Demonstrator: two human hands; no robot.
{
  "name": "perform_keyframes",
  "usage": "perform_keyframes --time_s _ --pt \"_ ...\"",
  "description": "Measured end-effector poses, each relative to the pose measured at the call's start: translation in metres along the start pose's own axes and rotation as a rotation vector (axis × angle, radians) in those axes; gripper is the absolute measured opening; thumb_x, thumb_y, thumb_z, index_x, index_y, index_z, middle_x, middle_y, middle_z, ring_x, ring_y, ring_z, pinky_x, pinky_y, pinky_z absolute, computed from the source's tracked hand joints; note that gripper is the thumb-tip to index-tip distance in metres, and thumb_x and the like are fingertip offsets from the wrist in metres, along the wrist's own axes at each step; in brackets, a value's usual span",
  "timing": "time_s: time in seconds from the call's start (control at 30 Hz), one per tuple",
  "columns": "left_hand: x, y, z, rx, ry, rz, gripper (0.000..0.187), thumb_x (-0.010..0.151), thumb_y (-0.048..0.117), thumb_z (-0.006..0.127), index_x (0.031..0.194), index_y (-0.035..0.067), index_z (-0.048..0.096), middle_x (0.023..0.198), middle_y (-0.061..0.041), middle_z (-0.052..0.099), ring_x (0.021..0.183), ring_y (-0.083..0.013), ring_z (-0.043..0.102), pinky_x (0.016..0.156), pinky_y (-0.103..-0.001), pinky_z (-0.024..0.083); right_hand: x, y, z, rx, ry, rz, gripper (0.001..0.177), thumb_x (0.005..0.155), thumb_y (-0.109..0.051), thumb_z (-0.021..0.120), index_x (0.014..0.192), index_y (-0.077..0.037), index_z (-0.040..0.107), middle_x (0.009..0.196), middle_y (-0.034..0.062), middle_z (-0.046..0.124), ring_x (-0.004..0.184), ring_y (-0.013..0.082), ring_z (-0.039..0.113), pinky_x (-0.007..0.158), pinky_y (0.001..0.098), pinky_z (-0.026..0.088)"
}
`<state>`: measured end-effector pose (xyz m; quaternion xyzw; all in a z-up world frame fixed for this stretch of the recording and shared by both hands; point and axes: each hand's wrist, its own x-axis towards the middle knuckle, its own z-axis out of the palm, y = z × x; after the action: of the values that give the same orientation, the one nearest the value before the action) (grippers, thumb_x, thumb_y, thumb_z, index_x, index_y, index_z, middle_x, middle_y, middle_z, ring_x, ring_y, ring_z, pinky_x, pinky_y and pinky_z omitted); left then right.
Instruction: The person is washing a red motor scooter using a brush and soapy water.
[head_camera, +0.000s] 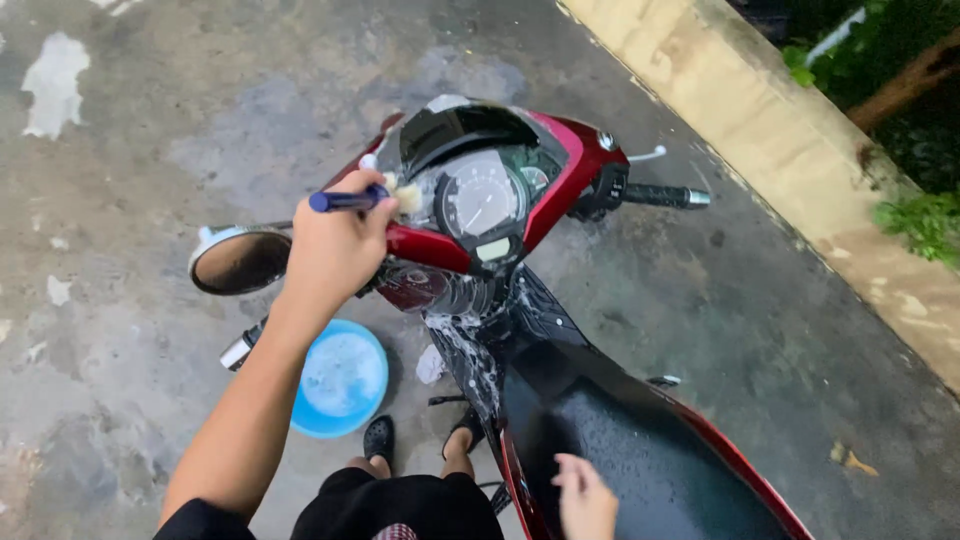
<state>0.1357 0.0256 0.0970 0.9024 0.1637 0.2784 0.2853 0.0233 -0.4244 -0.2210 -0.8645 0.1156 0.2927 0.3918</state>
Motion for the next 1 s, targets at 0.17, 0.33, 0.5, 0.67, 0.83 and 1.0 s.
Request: perform_keyframes --time_s 0.17,0.33,0.5,0.67,0.83,1.0 --pt "0.023 0.004 0.001 -0.062 -0.064 0.051 0.021 0.093 0.006 0.076 0.112 0.002 0.068 0.096 -0.021 0.071 0.084 -0.0382 0.070 0.073 -0.041 0.054 0.035 -0.031 -0.054 -0.016 0.243 -0.171 0.028 0.099 -0.032 0.061 0.110 -0.013 0.079 0.076 0.0074 0.078 0.073 0.0152 0.075 0.074 0.0311 0.057" --pt "0.030 0.001 0.008 0.068 -0.228 0.095 0.024 0.084 0.005 0.075 0.108 0.004 0.069 0.096 -0.019 0.072 0.087 -0.0397 0.071 0.076 -0.043 0.056 0.059 -0.033 -0.080 -0.080 0.352 -0.142 0.026 0.100 -0.030 0.062 0.111 -0.012 0.079 0.081 0.0102 0.077 0.076 0.0188 0.075 0.077 0.0329 0.057" --pt "0.062 0.020 0.030 -0.068 -0.160 0.319 0.021 0.094 0.006 0.075 0.113 0.002 0.066 0.103 -0.021 0.071 0.093 -0.0420 0.070 0.080 -0.045 0.056 0.053 -0.060 -0.086 0.013 0.331 -0.274 0.026 0.102 -0.027 0.060 0.113 -0.010 0.076 0.086 0.0097 0.077 0.079 0.0176 0.074 0.075 0.0328 0.056" --pt "0.075 0.036 0.039 0.278 -0.402 0.109 0.017 0.090 0.012 0.077 0.102 0.003 0.070 0.087 -0.024 0.069 0.088 -0.0441 0.069 0.077 -0.051 0.053 0.046 -0.049 -0.077 -0.027 0.287 -0.149 0.027 0.100 -0.026 0.060 0.112 -0.010 0.078 0.080 0.0110 0.077 0.075 0.0177 0.075 0.075 0.0328 0.057" --pt "0.099 0.016 0.054 0.157 -0.247 0.265 0.017 0.092 0.008 0.077 0.104 0.000 0.068 0.090 -0.026 0.069 0.089 -0.0461 0.068 0.075 -0.050 0.055 0.036 -0.048 -0.079 0.076 0.237 -0.197 0.027 0.100 -0.027 0.060 0.111 -0.008 0.077 0.077 0.0103 0.076 0.073 0.0160 0.072 0.070 0.0317 0.055" --pt "0.123 0.027 0.098 0.091 -0.317 0.254 0.021 0.086 0.011 0.080 0.103 0.003 0.070 0.089 -0.024 0.071 0.085 -0.0417 0.071 0.077 -0.048 0.056 0.046 -0.028 -0.074 0.070 0.247 -0.129 0.026 0.100 -0.028 0.061 0.110 -0.009 0.078 0.075 0.0097 0.075 0.070 0.0151 0.071 0.069 0.0299 0.055"
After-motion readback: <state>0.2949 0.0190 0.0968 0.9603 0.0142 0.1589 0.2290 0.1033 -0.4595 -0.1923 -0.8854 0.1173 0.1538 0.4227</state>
